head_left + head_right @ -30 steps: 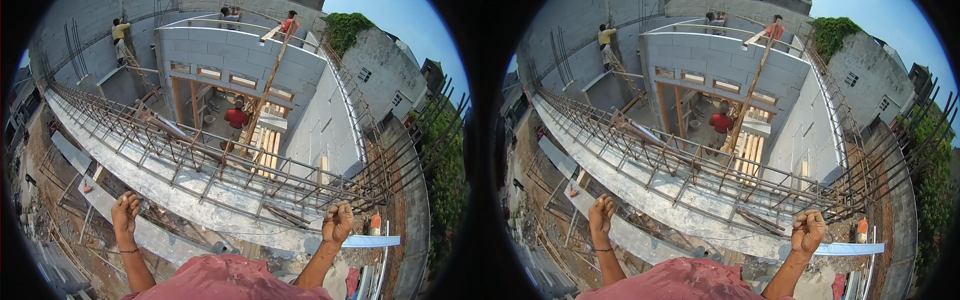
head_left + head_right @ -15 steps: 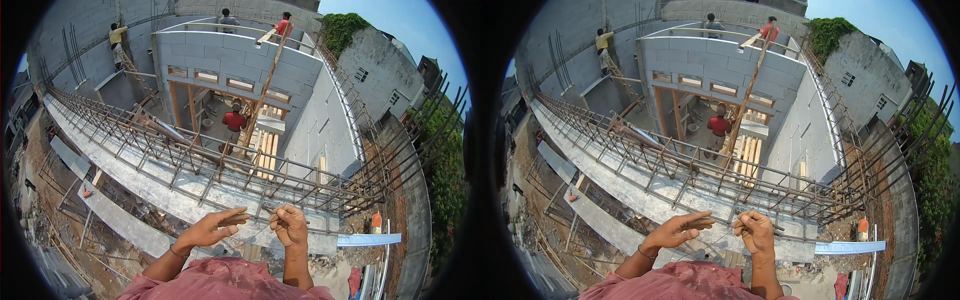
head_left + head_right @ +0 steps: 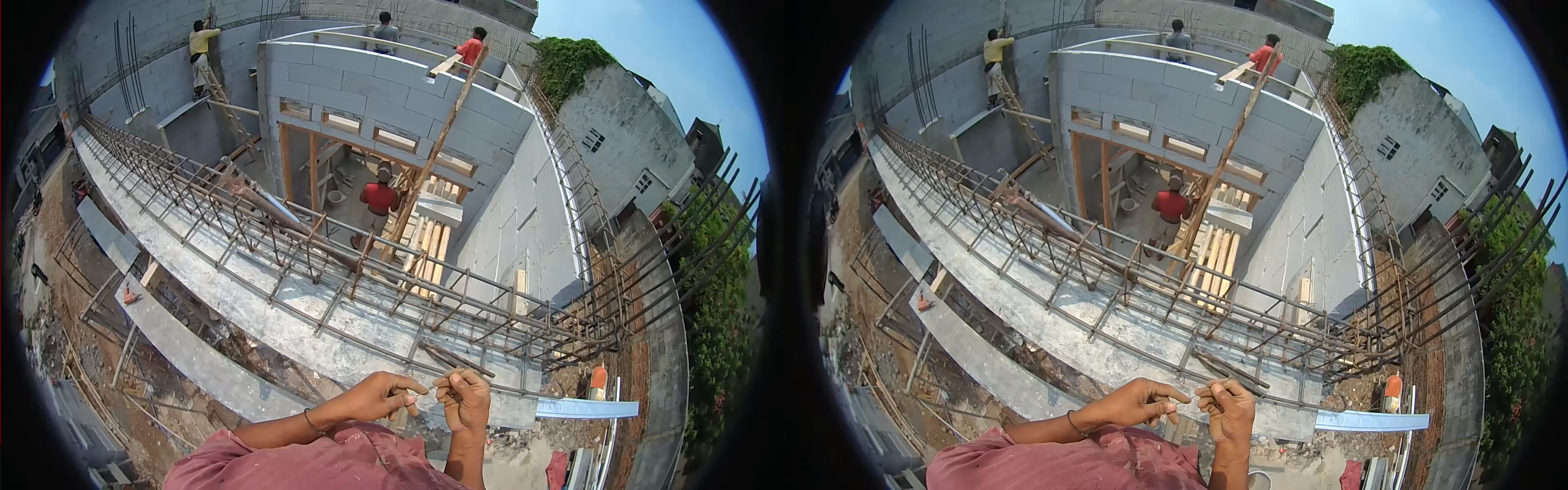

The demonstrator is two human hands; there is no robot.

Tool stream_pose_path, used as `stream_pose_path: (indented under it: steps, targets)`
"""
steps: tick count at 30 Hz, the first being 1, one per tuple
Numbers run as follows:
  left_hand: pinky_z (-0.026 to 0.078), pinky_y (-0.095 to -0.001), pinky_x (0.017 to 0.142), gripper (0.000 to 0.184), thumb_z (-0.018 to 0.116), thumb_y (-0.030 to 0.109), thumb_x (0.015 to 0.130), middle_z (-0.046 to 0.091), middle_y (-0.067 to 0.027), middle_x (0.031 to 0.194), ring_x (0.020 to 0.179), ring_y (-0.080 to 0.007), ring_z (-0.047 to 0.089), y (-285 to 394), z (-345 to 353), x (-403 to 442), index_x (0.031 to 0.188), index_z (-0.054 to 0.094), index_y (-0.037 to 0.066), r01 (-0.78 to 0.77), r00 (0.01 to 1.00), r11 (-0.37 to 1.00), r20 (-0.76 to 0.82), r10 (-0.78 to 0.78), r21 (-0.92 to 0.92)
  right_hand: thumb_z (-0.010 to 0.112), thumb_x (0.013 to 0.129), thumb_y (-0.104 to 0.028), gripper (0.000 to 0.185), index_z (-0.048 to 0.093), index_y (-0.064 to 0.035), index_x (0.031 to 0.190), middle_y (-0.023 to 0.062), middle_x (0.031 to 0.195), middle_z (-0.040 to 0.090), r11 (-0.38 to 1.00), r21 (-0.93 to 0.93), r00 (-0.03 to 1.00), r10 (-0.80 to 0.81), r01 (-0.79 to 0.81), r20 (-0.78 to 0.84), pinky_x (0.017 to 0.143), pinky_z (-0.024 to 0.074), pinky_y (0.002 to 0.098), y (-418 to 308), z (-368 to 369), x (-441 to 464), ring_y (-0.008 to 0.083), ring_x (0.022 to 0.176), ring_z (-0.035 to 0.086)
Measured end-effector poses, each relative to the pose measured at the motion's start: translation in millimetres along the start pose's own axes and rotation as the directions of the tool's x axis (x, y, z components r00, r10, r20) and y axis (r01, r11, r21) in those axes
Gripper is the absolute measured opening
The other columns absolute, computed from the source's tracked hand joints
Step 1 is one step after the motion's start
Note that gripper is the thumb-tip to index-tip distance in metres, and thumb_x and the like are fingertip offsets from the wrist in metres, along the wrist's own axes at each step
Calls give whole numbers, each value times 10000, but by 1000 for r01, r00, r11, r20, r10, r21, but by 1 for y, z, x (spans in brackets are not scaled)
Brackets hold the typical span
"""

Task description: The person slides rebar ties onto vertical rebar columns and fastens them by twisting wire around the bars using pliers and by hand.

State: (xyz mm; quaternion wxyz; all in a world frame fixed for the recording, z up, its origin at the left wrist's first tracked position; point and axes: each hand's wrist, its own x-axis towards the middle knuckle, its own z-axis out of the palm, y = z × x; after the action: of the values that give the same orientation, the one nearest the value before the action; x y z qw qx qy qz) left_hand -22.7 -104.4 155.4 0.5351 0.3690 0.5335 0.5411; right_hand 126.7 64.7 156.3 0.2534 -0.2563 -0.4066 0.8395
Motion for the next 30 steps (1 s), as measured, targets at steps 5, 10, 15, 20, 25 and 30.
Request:
stream_pose_path:
  steps: [5, 10, 15, 20, 25, 30]
  targets:
    - [499, -243, 575, 348, 597, 204, 1046, 768, -86, 891, 600, -79, 571, 2, -5, 3, 1332, 630, 8, 5, 1000, 997, 11, -4, -79, 688, 945, -89, 149, 676, 54, 988, 239, 869, 735, 1000, -18, 1000, -10, 11, 6, 585, 586, 297, -2, 2, 2, 235, 632, 705]
    - [476, -236, 561, 343, 600, 212, 1045, 769, -88, 899, 595, -75, 564, 5, -13, 1, 1315, 634, 3, 28, 999, 993, 22, -26, -119, 679, 956, -90, 152, 673, 58, 988, 242, 877, 734, 999, -40, 1000, -1, 2, 15, 586, 591, 290, -1, 6, 6, 235, 631, 707]
    - [455, -229, 550, 327, 603, 201, 1041, 769, -95, 905, 584, -75, 565, 3, -17, -2, 1294, 641, -3, 66, 998, 985, 22, -63, -159, 678, 955, -80, 143, 674, 59, 988, 245, 881, 735, 999, -26, 999, 21, -20, 25, 586, 595, 293, 1, 12, 8, 237, 629, 711]
    - [453, -231, 547, 304, 593, 154, 1034, 768, -109, 907, 583, -76, 575, -2, -20, -3, 1291, 643, -1, 103, 995, 972, 13, -102, -211, 683, 952, -81, 142, 676, 56, 988, 245, 881, 737, 999, -36, 999, 40, -39, 20, 583, 599, 300, 5, 14, 10, 241, 629, 714]
    - [451, -230, 547, 299, 591, 142, 1032, 766, -109, 906, 578, -81, 585, -4, -23, -4, 1288, 641, -4, 105, 994, 969, 7, -107, -222, 689, 948, -85, 143, 677, 52, 986, 245, 882, 738, 998, -42, 999, 52, -51, 16, 580, 602, 304, 6, 17, 11, 245, 631, 717]
    - [455, -229, 546, 296, 589, 135, 1032, 763, -111, 902, 574, -86, 594, -2, -25, -6, 1289, 636, -6, 112, 994, 964, 11, -112, -241, 686, 950, -82, 138, 675, 51, 982, 246, 883, 738, 998, -31, 998, 56, -56, 4, 582, 603, 300, 8, 18, 10, 243, 631, 717]
